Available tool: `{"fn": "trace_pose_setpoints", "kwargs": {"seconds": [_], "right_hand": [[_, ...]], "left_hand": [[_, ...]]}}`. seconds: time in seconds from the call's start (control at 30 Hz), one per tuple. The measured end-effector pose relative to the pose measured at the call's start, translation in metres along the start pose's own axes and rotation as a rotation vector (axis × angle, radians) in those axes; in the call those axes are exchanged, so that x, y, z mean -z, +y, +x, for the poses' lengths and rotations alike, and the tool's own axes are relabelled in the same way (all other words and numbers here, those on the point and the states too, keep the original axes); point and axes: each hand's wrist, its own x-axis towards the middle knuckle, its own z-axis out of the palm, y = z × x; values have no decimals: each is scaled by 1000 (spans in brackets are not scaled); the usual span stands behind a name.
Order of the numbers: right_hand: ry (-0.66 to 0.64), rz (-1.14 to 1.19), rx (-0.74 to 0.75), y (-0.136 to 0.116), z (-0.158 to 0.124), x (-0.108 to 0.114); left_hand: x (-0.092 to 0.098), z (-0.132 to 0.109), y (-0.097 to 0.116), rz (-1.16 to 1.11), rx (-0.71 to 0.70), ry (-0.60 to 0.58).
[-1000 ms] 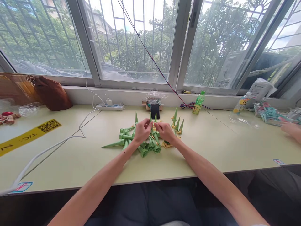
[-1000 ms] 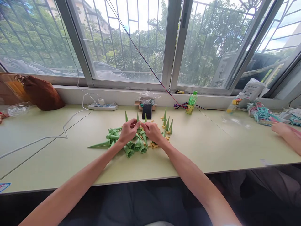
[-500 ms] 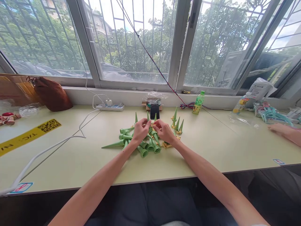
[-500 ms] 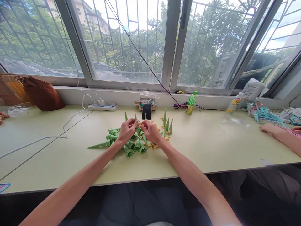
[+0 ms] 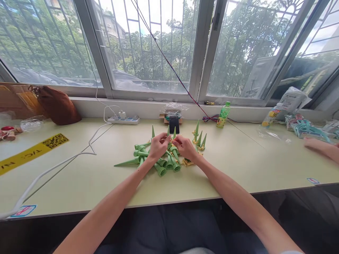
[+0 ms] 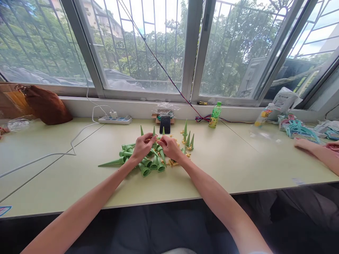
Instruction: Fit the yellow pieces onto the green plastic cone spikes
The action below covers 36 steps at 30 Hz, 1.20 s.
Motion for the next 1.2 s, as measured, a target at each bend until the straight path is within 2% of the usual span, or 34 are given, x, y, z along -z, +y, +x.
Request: {"fn": "trace_pose_setpoints", "kwargs": {"seconds": [0.53,0.63,0.8,1.2], "right_hand": [[-10,-92,40,3,0,1],[-4,-97,39,3,0,0],[50,-101,2,0,0,1],[42,-69,16,0,-1,2]], "left_hand": [[-1,-1,4,-17,-18,-16],[-1,-1,6,-77,46,-19],[-1,0,3,-222,246,-34],[0,1,3,-300,266,-56]]}}
